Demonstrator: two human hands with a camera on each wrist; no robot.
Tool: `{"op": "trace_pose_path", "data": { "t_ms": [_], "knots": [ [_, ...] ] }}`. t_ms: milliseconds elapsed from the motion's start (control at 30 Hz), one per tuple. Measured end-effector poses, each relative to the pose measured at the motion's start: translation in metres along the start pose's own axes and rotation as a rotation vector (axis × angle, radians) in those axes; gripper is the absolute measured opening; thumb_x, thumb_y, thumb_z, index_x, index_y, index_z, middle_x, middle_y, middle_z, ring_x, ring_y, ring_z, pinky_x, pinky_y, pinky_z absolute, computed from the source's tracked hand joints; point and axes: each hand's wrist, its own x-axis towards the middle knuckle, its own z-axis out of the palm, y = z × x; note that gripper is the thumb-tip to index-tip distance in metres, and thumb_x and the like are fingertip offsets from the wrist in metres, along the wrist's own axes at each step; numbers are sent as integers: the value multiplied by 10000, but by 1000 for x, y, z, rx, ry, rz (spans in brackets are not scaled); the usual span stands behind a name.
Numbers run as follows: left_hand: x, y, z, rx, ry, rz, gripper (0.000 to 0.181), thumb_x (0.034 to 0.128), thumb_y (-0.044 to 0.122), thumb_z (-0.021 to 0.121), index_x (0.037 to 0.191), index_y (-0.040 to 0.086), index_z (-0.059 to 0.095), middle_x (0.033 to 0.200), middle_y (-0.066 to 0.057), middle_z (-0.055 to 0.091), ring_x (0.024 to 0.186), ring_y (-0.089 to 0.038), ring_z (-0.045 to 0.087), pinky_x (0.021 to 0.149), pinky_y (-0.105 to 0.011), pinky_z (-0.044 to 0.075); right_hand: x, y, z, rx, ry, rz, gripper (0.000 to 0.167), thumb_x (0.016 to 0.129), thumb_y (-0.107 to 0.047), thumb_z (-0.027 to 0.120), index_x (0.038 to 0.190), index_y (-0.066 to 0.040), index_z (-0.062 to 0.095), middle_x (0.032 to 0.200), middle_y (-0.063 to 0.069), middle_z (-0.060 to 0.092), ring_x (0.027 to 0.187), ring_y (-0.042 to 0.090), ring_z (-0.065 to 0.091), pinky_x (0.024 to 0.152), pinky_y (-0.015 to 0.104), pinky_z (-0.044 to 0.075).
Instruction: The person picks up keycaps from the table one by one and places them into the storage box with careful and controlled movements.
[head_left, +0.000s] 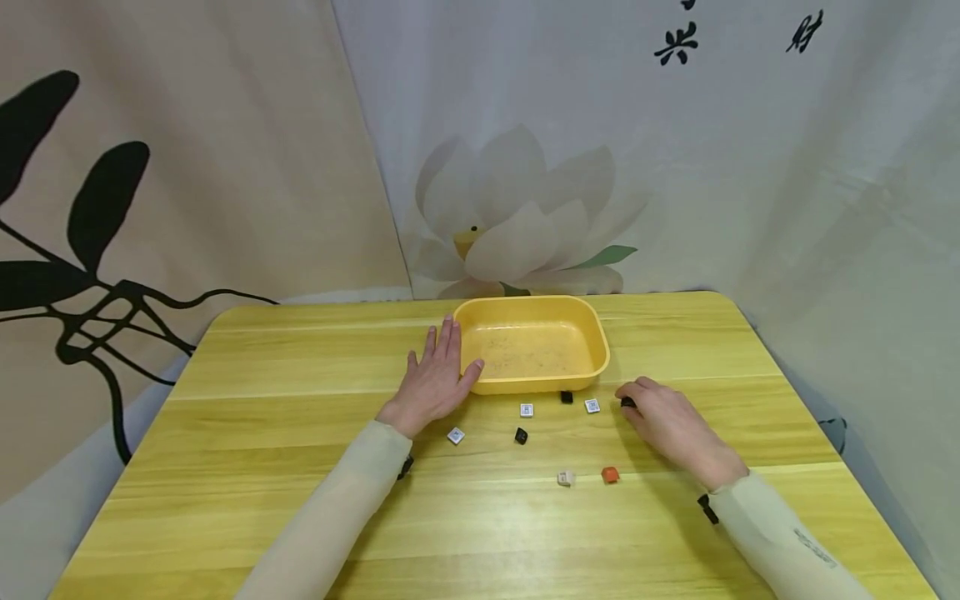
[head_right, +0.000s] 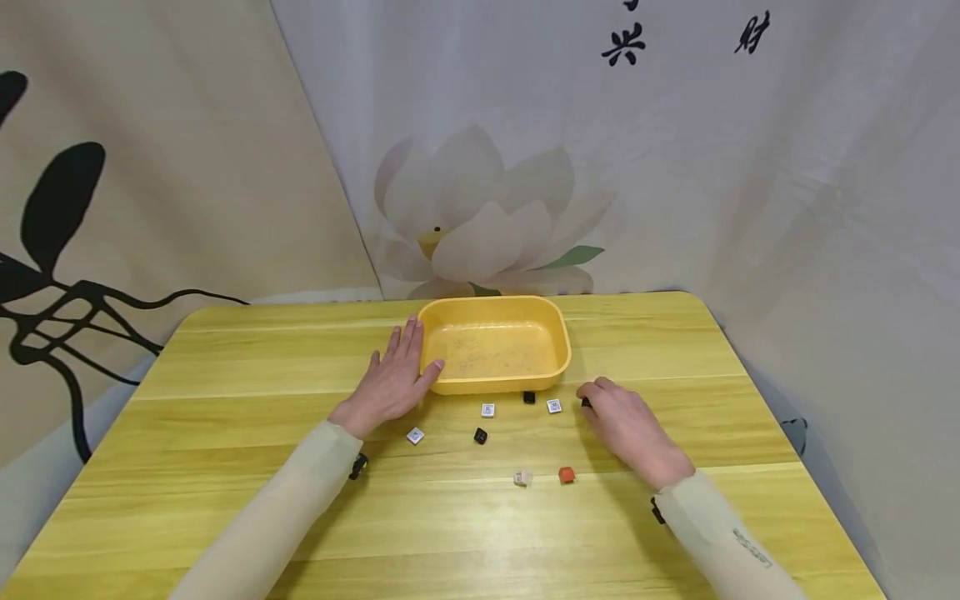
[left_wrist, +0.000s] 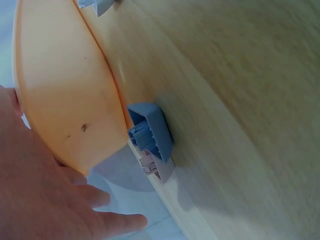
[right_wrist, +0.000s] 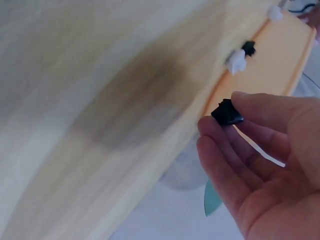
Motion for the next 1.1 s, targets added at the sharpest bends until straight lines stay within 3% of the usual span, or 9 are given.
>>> {"op": "trace_pose_path", "data": {
  "t_ms": [200, 400, 500, 833, 1100],
  "knots": [
    [0, -1, 0, 17, 8, -2, 845, 1085, 574, 262, 1645, 5, -18, 1727, -135, -83, 1576, -398, 4, 1149, -745, 165, -4, 0, -16, 24, 109, 11, 202, 940, -14, 723, 1136, 31, 723, 1038, 131, 710, 887, 292, 693, 758, 482, 565],
    [0, -1, 0, 16, 4, -9, 843, 1086, 568, 267, 1645, 5, -21, 1724, -131, -95, 1577, -392, -5, 1153, -741, 161, 5, -6, -26, 4, 295, -58, 206, 888, 14, 774, 1090, 37, 734, 985, 139, 718, 774, 272, 678, 641, 441, 548],
    [0, 0, -1, 6, 2, -8, 844, 1086, 568, 269, 1645, 6, -23, 1723, -130, -100, 1577, -395, -6, 1154, -741, 156, 11, -10, -29, 20, 342, -71, 215, 886, 15, 780, 1096, 32, 736, 984, 129, 718, 773, 269, 678, 638, 438, 548],
    [-1, 2, 0, -2, 4, -12, 833, 1089, 556, 278, 1647, 13, -18, 1725, -124, -93, 1580, -385, 1, 1162, -731, 152, 40, -30, -28, 80, 349, -77, 219, 921, -24, 765, 1137, 9, 743, 1052, 113, 716, 893, 269, 685, 699, 434, 560],
    [0, 3, 1, 17, 3, -18, 829, 1090, 549, 278, 1649, 12, -15, 1723, -122, -97, 1580, -382, 8, 1164, -727, 159, 73, -47, -21, 101, 274, -119, 206, 938, -61, 760, 1134, 1, 750, 1044, 105, 719, 813, 245, 669, 695, 398, 550]
  ]
}}
